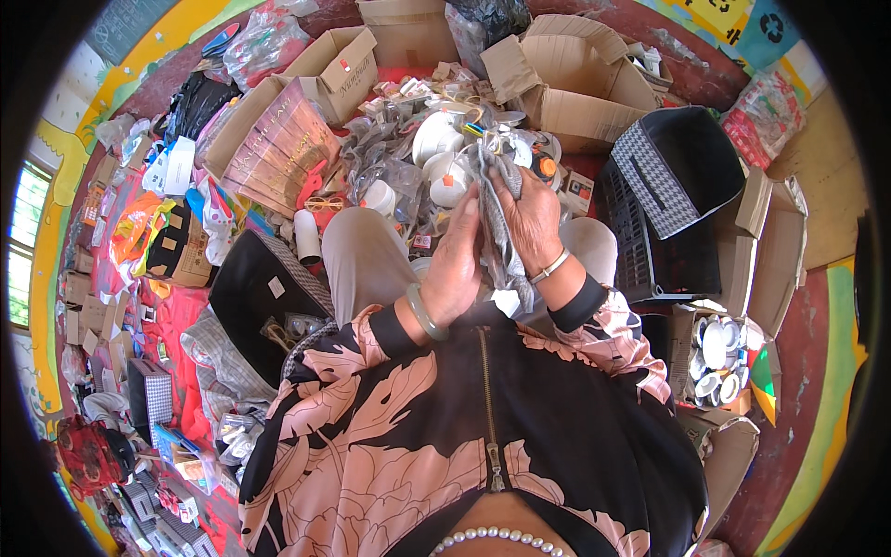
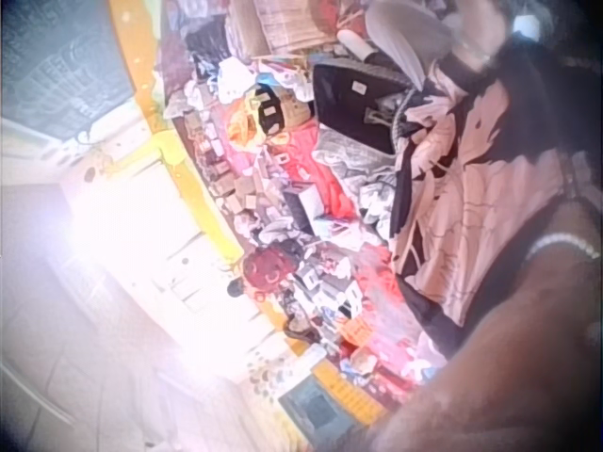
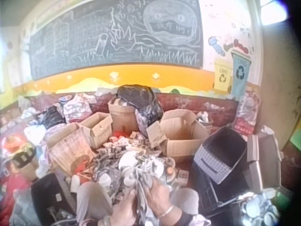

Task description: The person sits on the floor surrounded by boxes and miscellaneous items, picking up sunglasses from a pile. They wipe the lenses and frames of the sunglasses with a gray cloth and place them into a black basket.

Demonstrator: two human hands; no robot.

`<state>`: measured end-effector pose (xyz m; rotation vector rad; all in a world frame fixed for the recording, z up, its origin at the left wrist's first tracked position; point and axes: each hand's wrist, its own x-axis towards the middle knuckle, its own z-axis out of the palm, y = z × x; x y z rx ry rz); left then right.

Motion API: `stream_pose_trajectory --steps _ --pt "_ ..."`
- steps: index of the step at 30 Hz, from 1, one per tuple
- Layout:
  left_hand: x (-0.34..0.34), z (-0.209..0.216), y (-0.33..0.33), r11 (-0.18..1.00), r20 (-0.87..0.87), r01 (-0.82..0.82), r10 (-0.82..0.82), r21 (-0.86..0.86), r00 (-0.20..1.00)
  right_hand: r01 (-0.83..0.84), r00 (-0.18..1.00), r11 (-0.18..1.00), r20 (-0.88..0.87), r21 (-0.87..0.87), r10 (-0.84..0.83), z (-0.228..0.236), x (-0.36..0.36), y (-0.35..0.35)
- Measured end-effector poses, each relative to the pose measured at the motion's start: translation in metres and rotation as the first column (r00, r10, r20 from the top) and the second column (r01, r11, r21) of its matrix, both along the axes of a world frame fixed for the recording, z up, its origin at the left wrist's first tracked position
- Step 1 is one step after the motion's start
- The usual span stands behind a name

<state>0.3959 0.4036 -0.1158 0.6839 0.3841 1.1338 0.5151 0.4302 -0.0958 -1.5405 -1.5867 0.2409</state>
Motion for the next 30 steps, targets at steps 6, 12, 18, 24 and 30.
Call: stream_pose_trajectory --steps 6,12,18,24,30 --pt "-0.012 -0.016 0.004 0.957 -0.354 -0.102 0.198 0.270 0.914 -0.094 0.959 0.995 0.269 -0.015 0.094 0.004 -0.013 -0.015" --pt "-0.035 -0.034 0.043 0.957 0.223 -0.014 0.081 -0.289 0.971 -0.497 0.852 0.867 0.168 -0.041 0.496 -0.038 -0.026 -0.019" --pt "-0.068 -0.018 0.055 0.953 0.247 -0.214 0.265 -0.217 0.932 -0.649 0.748 0.761 0.205 0.024 0.632 -0.029 -0.008 -0.023" --pt "-0.094 -0.012 0.059 0.948 0.310 -0.207 0.277 -0.240 0.909 -0.364 0.927 0.919 -0.037 0.152 0.373 -0.011 0.001 0.003" --pt "-0.101 -0.014 0.050 0.950 0.332 -0.227 0.289 -0.215 0.898 -0.598 0.750 0.801 0.346 -0.007 0.563 -0.008 -0.051 0.001"
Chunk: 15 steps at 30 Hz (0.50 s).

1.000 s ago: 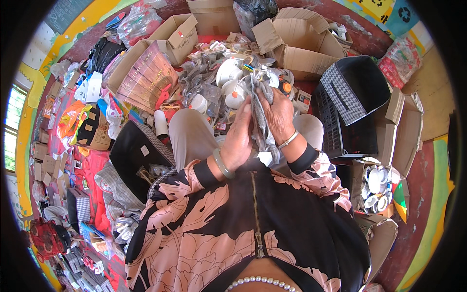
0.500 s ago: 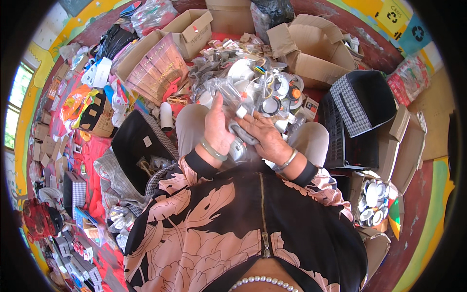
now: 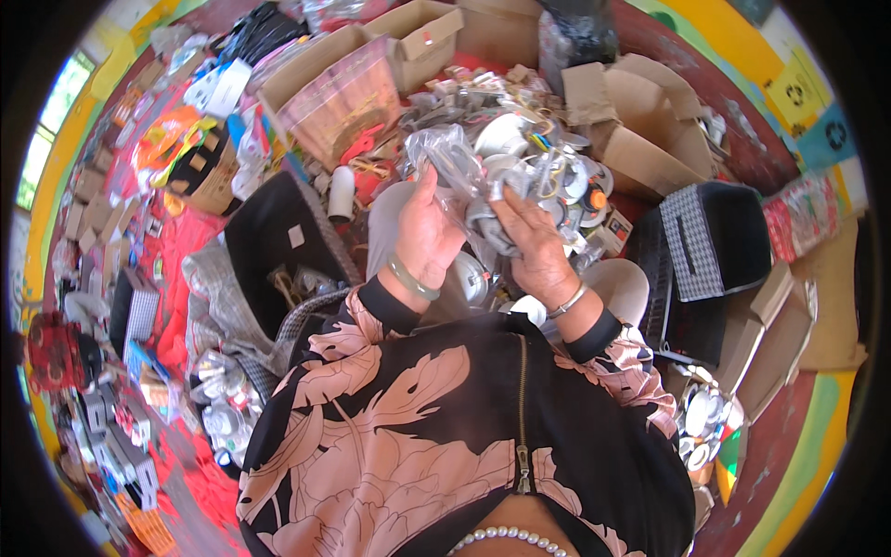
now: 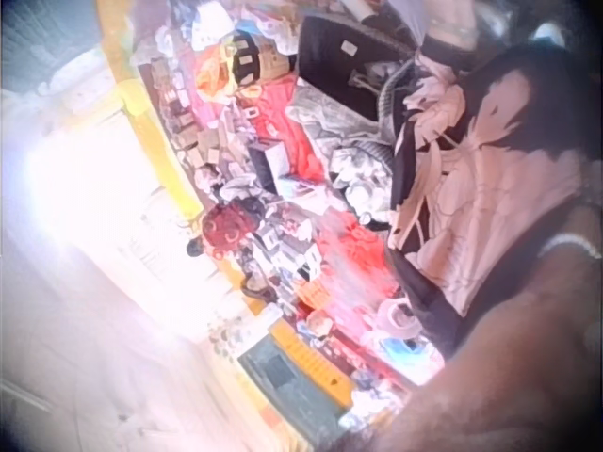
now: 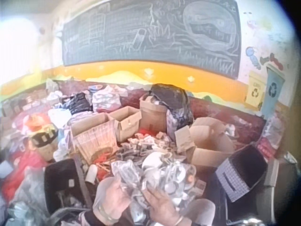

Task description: The person sits on the floor surrounded by boxes and miscellaneous items, picking up sunglasses from a pile. They wipe the lenses and frames of the sunglasses with a gray cloth and place them into a black basket.

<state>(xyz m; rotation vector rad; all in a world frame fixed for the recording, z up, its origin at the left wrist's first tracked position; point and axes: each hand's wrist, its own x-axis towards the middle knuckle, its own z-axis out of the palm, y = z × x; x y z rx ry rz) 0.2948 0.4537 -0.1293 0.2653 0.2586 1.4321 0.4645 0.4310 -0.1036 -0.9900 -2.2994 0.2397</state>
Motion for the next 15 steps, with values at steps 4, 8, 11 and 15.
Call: stream_pose_trajectory --steps 4,8,11,15 --pt "-0.069 -0.014 0.002 0.972 -0.042 -0.227 0.230 0.059 0.972 -0.025 0.961 0.983 -0.275 -0.183 -0.027 -0.047 0.013 0.010" --pt "-0.193 -0.055 -0.012 0.784 -0.323 -0.620 0.591 0.014 0.739 0.113 0.945 0.875 -0.222 -0.470 -0.241 -0.088 0.049 0.007" --pt "-0.343 -0.196 -0.050 0.568 -0.848 -0.763 0.528 0.310 0.048 0.201 0.949 0.802 -0.091 -0.563 -0.302 -0.113 0.073 0.017" --pt "-0.353 -0.181 -0.076 0.354 -0.870 -0.934 0.444 -0.050 0.215 0.231 0.877 0.656 -0.139 -0.718 -0.461 -0.133 0.077 0.018"
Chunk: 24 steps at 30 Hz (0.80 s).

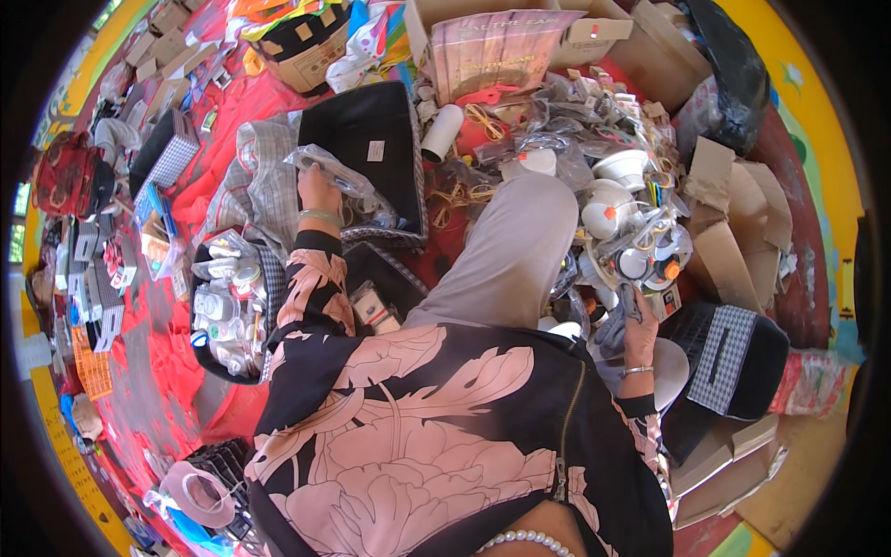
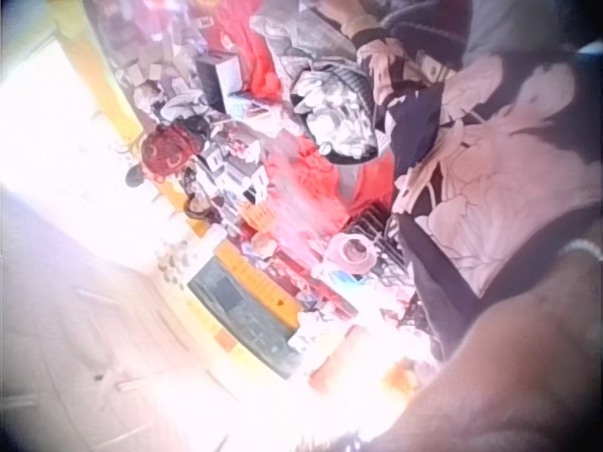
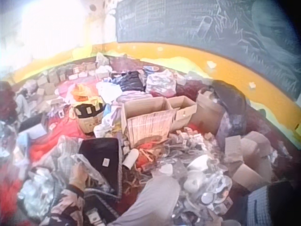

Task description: The person sits on the floor surrounded by boxes and miscellaneous items, picking up sunglasses from a pile. They wipe the lenses and frames of the sunglasses with a gray cloth and place them into a black basket.

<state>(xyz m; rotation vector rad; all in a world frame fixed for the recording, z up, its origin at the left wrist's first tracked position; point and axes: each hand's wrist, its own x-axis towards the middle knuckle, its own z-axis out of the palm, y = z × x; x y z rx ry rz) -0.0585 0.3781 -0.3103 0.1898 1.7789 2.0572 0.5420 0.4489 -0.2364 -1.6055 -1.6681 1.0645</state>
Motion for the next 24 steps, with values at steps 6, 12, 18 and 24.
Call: stream_pose_trajectory --steps 6,12,18,24 --pt "-0.026 -0.119 -0.016 0.429 -0.403 -0.109 -0.690 -0.897 0.601 -0.046 0.992 0.997 0.112 -0.058 0.052 -0.012 -0.007 0.006" --pt "0.042 -0.082 -0.030 -0.075 0.251 0.472 -0.912 -0.878 0.323 -0.072 0.975 0.993 0.202 -0.091 0.090 -0.019 -0.018 0.019" --pt "0.076 -0.046 -0.047 -0.130 0.222 0.427 -0.959 -0.895 0.174 -0.151 0.958 0.982 0.230 -0.109 0.173 -0.034 -0.029 0.015" --pt "0.135 -0.072 -0.059 0.590 -0.588 -0.008 -0.803 -0.807 0.092 -0.197 0.954 0.974 0.205 -0.112 0.216 -0.031 -0.034 0.016"
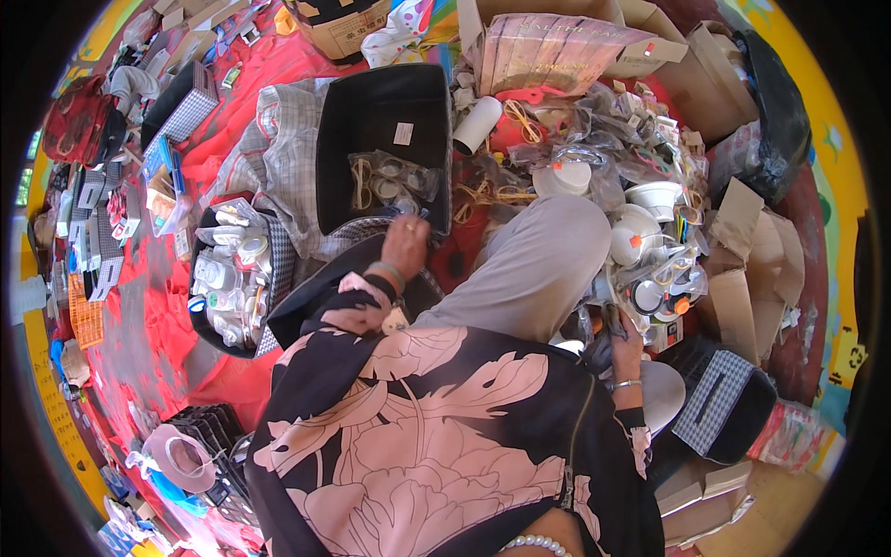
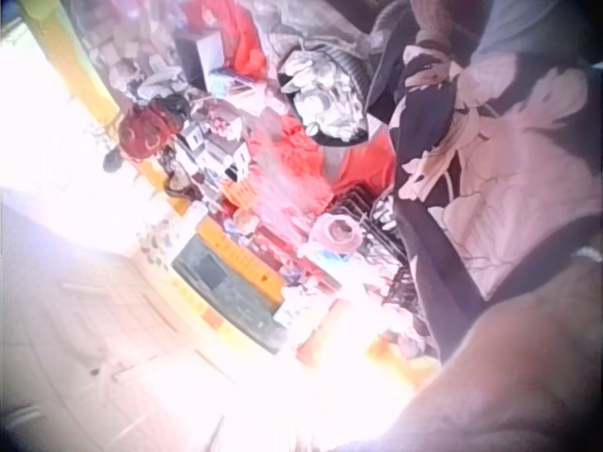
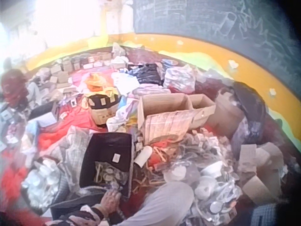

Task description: The person sits on the floor surrounded by boxes and miscellaneous items, picking up sunglasses from a pile. They wipe the lenses and frames of the sunglasses with a gray cloth and place them into a black basket.

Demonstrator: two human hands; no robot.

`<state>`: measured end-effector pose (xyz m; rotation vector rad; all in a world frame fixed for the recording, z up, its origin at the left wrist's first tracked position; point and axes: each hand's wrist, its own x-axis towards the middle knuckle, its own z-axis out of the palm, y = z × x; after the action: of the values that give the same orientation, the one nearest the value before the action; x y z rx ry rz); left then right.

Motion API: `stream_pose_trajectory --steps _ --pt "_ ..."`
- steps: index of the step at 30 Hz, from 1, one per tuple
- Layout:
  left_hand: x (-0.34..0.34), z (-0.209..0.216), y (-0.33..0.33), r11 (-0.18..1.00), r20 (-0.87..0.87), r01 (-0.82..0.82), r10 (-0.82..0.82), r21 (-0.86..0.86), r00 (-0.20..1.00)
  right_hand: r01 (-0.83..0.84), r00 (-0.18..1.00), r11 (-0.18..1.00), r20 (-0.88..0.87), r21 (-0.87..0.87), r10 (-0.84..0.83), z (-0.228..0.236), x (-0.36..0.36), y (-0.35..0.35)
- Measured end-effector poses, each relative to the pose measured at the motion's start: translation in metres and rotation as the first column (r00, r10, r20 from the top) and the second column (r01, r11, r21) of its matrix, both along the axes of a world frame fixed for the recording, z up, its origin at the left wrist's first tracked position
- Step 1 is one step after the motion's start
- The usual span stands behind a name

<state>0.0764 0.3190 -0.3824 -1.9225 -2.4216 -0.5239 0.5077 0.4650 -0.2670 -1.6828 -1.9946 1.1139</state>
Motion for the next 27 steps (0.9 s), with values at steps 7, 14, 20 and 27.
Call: stream_pose_trajectory --steps 7,14,20,27 --pt "0.019 -0.025 -0.022 0.495 0.158 0.208 -0.141 -0.844 0.977 -0.031 0.999 0.997 -0.043 -0.065 0.028 -0.006 0.004 0.002" --pt "0.008 -0.035 -0.035 0.057 0.271 0.315 -0.384 -0.947 0.883 -0.102 0.994 0.994 0.042 -0.028 0.104 -0.007 0.006 -0.001" --pt "0.013 -0.034 -0.064 -0.060 0.373 0.388 -0.438 -0.920 0.818 -0.117 0.992 0.992 0.050 -0.043 0.119 -0.001 0.002 -0.005" --pt "-0.039 -0.011 -0.081 0.063 0.370 0.419 -0.362 -0.906 0.856 -0.086 0.996 0.993 -0.035 -0.080 0.083 -0.025 0.017 -0.012"
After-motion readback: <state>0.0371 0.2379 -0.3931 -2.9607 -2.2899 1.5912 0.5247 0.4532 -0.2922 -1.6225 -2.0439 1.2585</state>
